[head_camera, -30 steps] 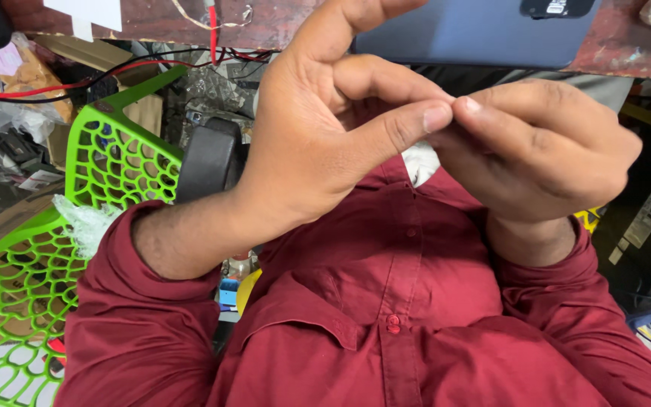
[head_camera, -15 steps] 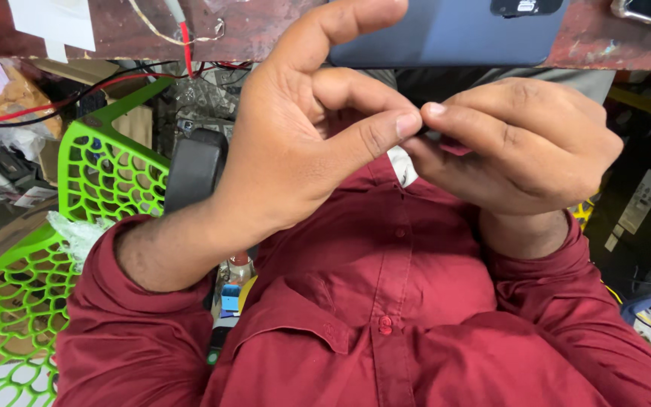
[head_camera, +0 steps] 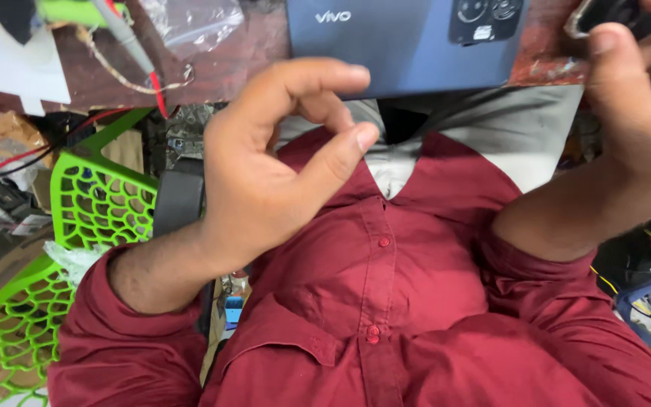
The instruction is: The person applies adhesive to a black camera lens ring and a small circular lens cover, then places them onto the camera module of a blue smartphone. They press the parts into place and use a small tool to adjust the edges.
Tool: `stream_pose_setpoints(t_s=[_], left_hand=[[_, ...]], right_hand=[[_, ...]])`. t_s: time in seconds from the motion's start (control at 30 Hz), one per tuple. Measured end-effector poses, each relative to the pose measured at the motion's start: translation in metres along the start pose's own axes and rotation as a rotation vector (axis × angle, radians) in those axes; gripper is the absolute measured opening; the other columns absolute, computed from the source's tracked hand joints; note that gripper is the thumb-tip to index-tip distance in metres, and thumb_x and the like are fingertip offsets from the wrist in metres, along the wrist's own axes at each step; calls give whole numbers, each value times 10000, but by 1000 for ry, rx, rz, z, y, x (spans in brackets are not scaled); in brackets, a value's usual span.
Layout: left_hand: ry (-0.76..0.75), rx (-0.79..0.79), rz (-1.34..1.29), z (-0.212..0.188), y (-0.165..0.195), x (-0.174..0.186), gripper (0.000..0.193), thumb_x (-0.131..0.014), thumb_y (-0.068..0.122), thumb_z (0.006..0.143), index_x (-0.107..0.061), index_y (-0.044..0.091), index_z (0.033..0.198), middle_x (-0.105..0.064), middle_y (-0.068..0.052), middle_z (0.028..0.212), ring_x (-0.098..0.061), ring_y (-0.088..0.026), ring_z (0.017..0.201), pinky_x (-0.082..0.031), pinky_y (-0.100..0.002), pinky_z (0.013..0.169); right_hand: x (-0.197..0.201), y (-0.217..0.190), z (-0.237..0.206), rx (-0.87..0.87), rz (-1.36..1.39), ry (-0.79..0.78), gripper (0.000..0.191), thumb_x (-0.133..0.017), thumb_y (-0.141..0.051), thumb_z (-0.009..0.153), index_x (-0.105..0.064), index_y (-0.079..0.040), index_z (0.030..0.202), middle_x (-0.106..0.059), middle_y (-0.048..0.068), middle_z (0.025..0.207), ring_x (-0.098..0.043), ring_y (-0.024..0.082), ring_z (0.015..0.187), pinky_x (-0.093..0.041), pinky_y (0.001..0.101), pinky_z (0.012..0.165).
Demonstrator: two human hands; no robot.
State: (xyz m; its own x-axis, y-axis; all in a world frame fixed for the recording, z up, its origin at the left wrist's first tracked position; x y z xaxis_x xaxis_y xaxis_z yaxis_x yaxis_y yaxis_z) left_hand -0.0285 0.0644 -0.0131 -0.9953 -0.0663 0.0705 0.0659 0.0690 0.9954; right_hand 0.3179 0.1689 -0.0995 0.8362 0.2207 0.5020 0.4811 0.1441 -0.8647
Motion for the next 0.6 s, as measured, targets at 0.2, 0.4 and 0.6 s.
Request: stream_pose_setpoints(t_s=[0.2,0.4,0.6], left_hand=[[-40,-302,358,14,7,-5,203,-839,2,907,-704,40,1054,-689,-62,945,-669,-258,919,-523,-337,807],[-77,-377,429,21,12,-11,223,-865,2,819,-722,48,984,-666,-70,903,-671,-277,918,-518,-381,815],[-83,-372,443,23,10,-12,235,-869,7,796,-728,56,977,-659,-66,896,-671,-273,914,-507,-381,801]], right_hand=[[-45,-46,13,205,7,-113,283,-731,111,1012,-711,99,1295,-711,136,969,-668,110,781,-496,190,692],[-55,-91,34,266,-157,-104,207,-826,128,1005,-747,125,1196,-681,95,844,-644,84,726,-490,183,660],[-55,-92,33,192,-147,-113,257,-822,127,1016,-743,119,1261,-683,81,828,-624,69,714,-487,179,662]])
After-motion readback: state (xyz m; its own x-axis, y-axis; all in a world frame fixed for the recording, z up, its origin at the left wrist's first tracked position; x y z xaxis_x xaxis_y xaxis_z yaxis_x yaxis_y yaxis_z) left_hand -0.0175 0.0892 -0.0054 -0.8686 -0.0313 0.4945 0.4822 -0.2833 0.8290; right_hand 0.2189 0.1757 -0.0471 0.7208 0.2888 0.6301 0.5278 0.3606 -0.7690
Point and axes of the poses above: each hand's wrist, its own z-axis towards the middle knuckle, its own x-axis out of the back of the hand, y = z × x, the point moved 3 cm from there along z, towards the middle knuckle
